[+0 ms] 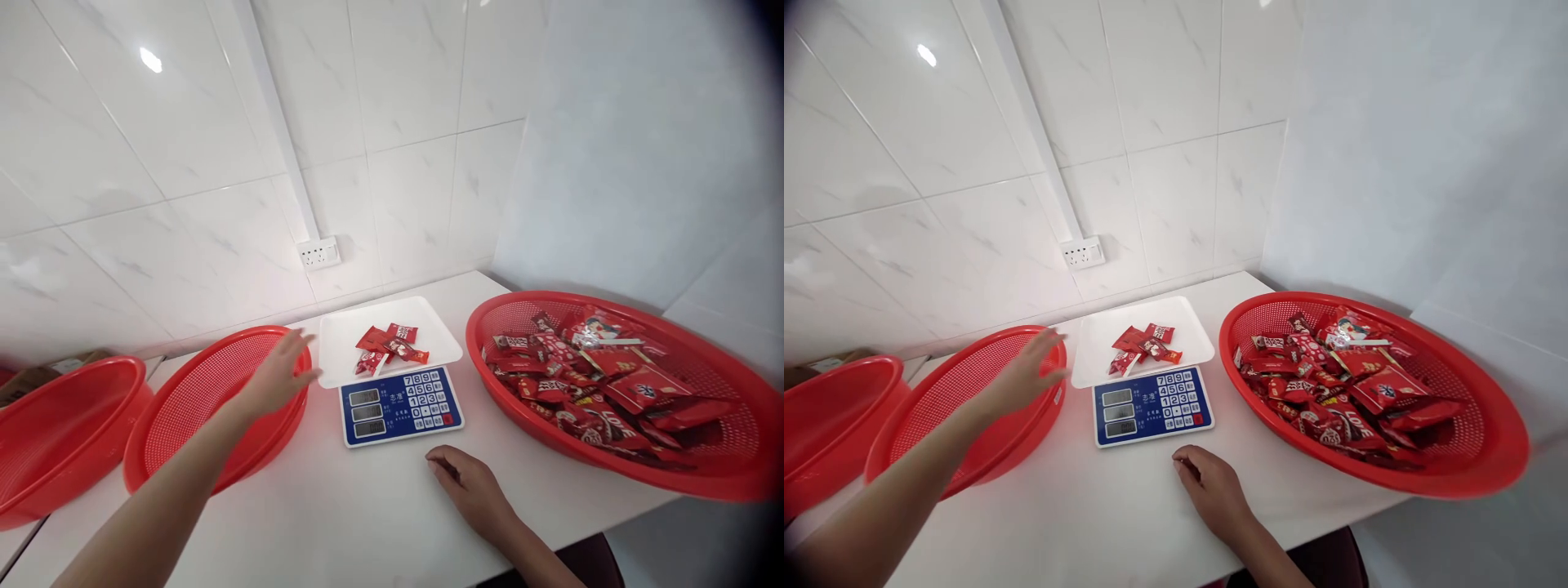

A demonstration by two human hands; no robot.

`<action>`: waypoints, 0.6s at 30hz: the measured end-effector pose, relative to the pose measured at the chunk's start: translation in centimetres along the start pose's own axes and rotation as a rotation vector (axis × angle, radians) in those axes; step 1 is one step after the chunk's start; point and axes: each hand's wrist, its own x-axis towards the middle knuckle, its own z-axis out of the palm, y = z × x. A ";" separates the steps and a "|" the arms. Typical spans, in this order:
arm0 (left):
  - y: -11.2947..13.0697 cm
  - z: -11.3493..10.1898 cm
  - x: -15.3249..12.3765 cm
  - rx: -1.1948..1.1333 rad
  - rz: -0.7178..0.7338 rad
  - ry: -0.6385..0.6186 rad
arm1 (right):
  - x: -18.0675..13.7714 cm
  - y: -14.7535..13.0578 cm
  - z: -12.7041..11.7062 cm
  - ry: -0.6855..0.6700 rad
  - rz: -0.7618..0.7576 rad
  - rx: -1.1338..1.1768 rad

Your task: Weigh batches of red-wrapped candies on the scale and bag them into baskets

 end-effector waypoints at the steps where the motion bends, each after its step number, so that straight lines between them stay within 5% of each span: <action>1: 2.0 0.5 0.7 -0.024 0.135 -0.078 | 0.0 0.0 0.0 0.002 0.002 0.000; 3: 4.9 1.6 2.3 -0.057 0.288 -0.192 | -0.1 0.0 0.1 0.007 0.002 0.008; 7: 6.9 4.1 6.4 -0.065 0.348 -0.282 | -0.2 -0.1 0.2 0.026 -0.006 0.022; 12: 7.2 5.5 9.8 -0.041 0.328 -0.222 | -0.2 -0.3 0.1 0.047 -0.015 0.013; 18: 7.1 5.4 10.0 -0.017 0.251 -0.160 | -0.1 -0.2 0.1 0.028 -0.010 0.009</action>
